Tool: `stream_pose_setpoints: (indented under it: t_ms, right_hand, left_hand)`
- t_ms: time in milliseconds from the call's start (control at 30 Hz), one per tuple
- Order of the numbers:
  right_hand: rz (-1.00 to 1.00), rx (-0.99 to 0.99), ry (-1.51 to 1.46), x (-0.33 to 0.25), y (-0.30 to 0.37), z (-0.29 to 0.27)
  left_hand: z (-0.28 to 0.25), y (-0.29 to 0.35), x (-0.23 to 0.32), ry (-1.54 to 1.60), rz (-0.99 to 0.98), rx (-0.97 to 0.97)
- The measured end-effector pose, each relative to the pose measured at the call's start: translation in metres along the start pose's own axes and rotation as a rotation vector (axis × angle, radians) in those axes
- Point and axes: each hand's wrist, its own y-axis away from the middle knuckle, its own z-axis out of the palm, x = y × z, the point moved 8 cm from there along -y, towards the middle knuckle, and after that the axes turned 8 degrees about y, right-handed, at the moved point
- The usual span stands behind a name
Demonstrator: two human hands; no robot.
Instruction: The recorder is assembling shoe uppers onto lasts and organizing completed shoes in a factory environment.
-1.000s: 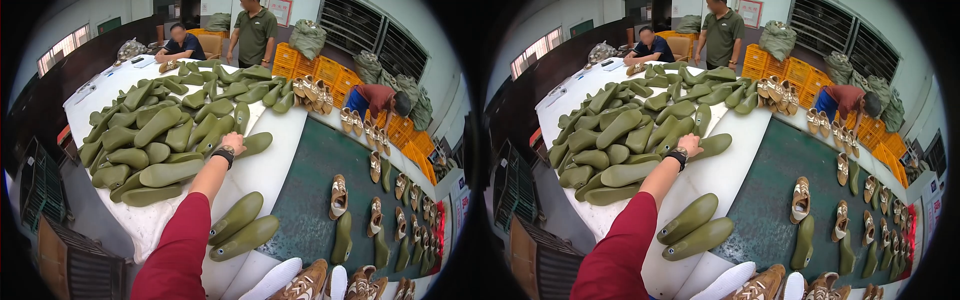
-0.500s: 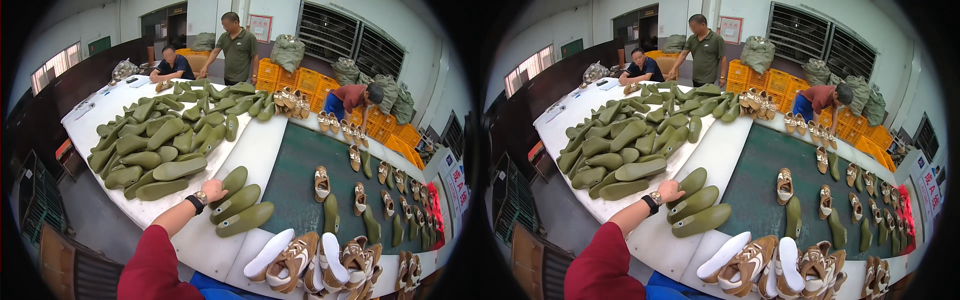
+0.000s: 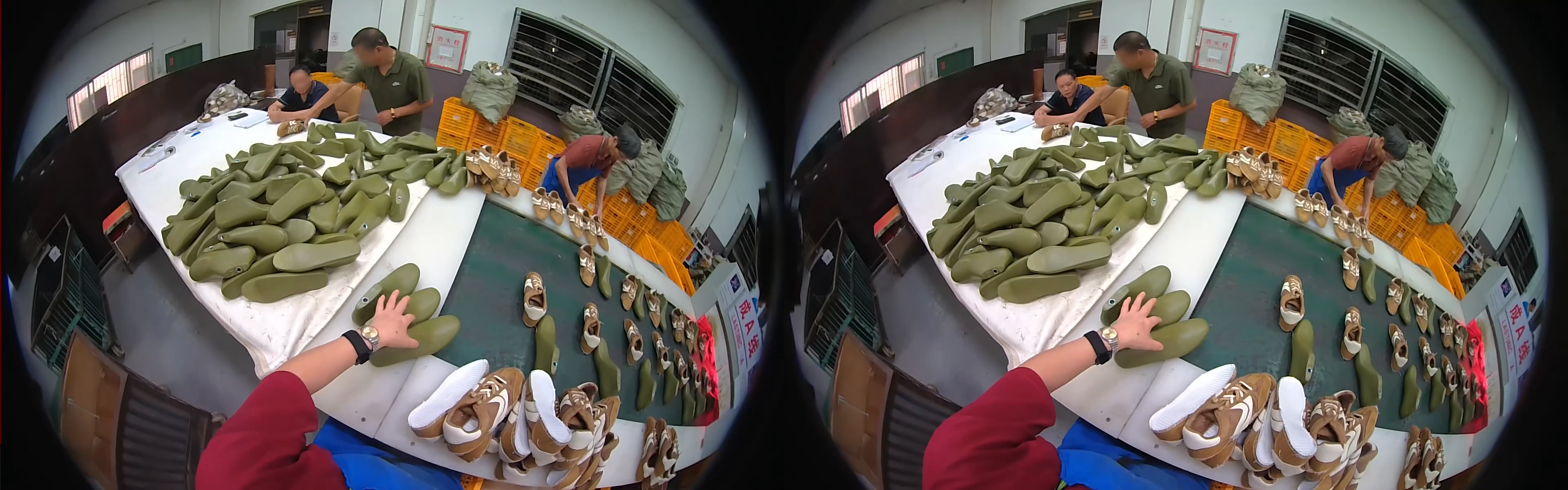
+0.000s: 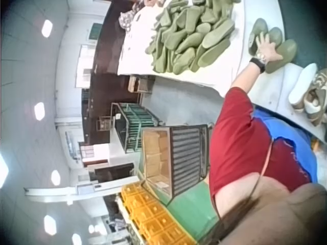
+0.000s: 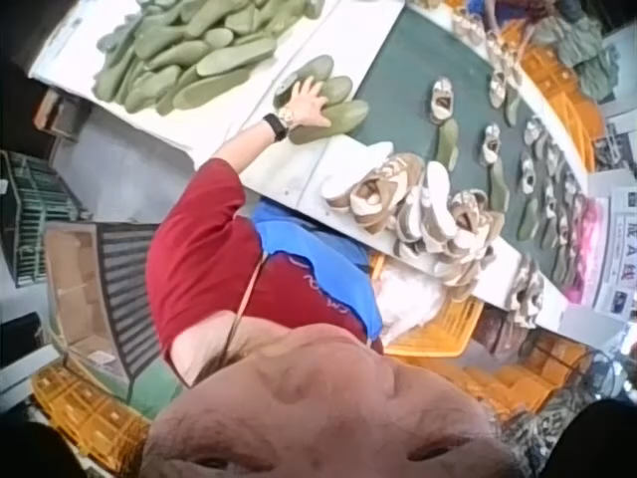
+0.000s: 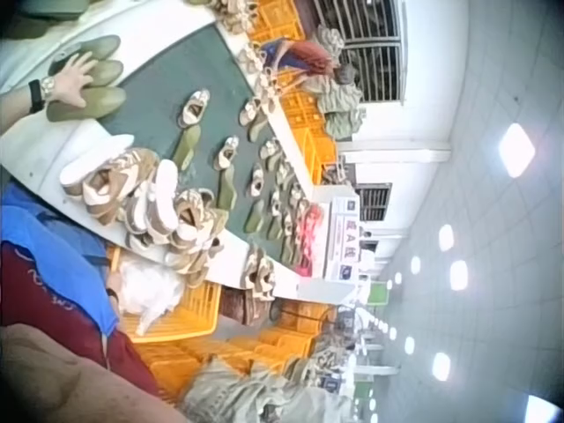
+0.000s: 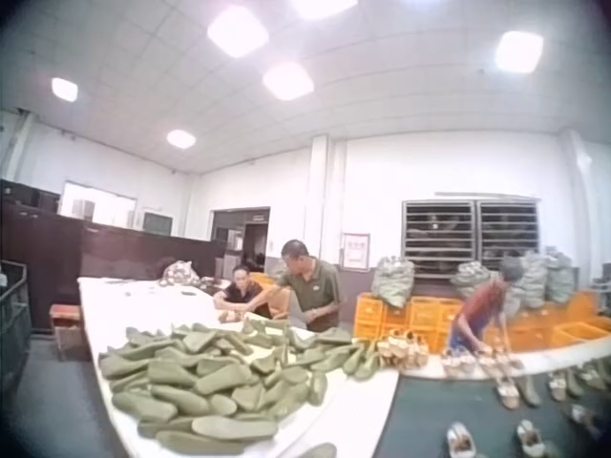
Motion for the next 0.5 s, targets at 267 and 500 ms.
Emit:
stream_pose_setpoints:
  t_ms: [267, 500]
  right_hand:
    - [0.001, -0.011, 0.017, 0.003, 0.0, 0.006]
    - [0.009, -0.002, 0.023, 0.008, 0.0, 0.008]
  left_hand:
    - [-0.005, -0.009, -0.022, 0.244, -0.101, 0.131]
    - [-0.004, -0.015, -0.025, 0.205, -0.138, 0.337]
